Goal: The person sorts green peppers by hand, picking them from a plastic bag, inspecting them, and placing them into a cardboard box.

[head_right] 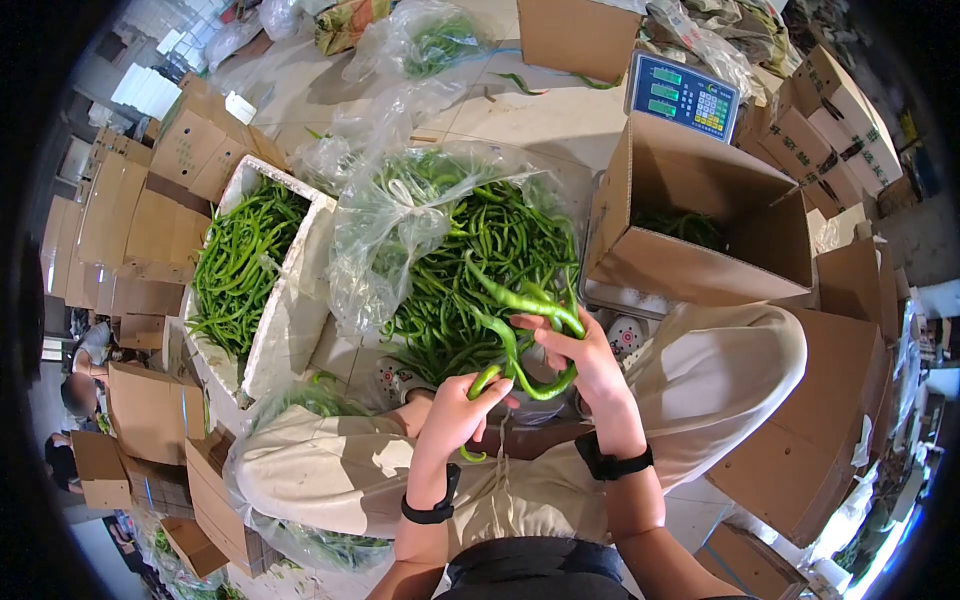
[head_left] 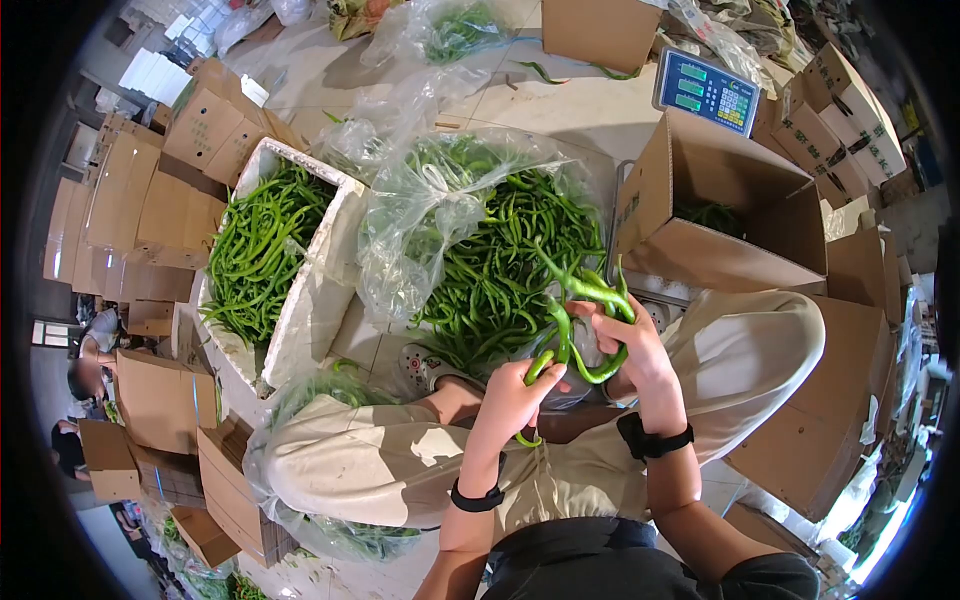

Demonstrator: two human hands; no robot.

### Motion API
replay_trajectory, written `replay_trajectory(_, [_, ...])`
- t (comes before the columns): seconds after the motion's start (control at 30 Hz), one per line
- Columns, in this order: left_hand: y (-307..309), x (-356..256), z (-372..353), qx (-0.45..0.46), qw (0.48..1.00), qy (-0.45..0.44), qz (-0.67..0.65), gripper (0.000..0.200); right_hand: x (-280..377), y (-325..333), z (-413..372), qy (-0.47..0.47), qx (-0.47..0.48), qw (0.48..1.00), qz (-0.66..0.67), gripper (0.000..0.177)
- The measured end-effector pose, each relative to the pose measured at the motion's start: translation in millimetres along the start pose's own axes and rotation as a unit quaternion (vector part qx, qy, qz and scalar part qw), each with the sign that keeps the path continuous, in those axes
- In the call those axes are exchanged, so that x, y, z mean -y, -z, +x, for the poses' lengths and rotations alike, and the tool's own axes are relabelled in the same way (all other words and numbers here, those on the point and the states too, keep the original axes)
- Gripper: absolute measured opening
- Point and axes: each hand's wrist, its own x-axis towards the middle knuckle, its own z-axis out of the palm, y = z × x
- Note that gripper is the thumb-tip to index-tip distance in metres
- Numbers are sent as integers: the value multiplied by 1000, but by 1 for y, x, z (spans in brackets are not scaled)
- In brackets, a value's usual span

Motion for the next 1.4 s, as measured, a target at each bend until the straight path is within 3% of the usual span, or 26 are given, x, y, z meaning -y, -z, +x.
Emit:
replay_trajectory(0.17, [-5,-6,-5,-81,992,-18,97,24,13,-17,-15,30,27,999,-30,33])
replay_trajectory(0.27, [-8,-3,-4,-124,976,-100,152,25,13,-23,-17,76,36,995,-51,34])
replay_trajectory(0.37, [-9,-1,-5,-83,992,-48,78,31,9,-23,-16,89,12,993,-73,33])
replay_trajectory(0.47, [-2,-10,-5,-40,993,-4,-113,41,20,-32,-20,186,-96,974,-82,34])
replay_trajectory(0.53, [12,0,2,-33,978,-79,-191,47,41,-24,-26,269,-155,942,-130,35])
replay_trajectory(0.6, [21,-1,1,-109,959,-87,-246,47,75,-27,-34,351,-307,863,-193,31])
replay_trajectory(0.63, [28,4,4,-113,958,-90,-249,48,86,-3,-26,504,-260,800,-195,26])
replay_trajectory(0.73, [36,7,2,-84,936,-126,-318,49,141,11,-23,557,-389,694,-239,20])
replay_trajectory(0.8, [40,12,5,-20,904,-136,-405,51,164,51,-7,515,-424,655,-355,21])
replay_trajectory(0.9, [42,25,13,90,831,-174,-521,54,167,72,8,485,-435,645,-400,25])
replay_trajectory(1.0, [37,18,9,103,786,-162,-588,54,149,54,-9,492,-464,623,-393,24])
replay_trajectory(1.07, [37,17,7,117,768,-161,-609,54,128,33,-25,475,-433,685,-343,21])
replay_trajectory(1.13, [35,12,7,106,774,-160,-603,54,104,9,-43,409,-367,809,-207,26])
replay_trajectory(1.17, [36,13,10,166,744,-190,-619,55,93,3,-50,358,-301,868,-167,28])
replay_trajectory(1.23, [34,11,9,138,766,-185,-601,55,71,-13,-61,228,-198,948,-100,30])
replay_trajectory(1.27, [33,9,7,122,776,-183,-591,55,60,-26,-63,150,-163,972,-75,31])
replay_trajectory(1.33, [30,6,8,123,773,-192,-592,55,38,-51,-62,76,-122,974,-176,29])
replay_trajectory(1.4, [25,1,7,119,772,-190,-595,54,6,-50,-55,119,-20,945,-303,30])
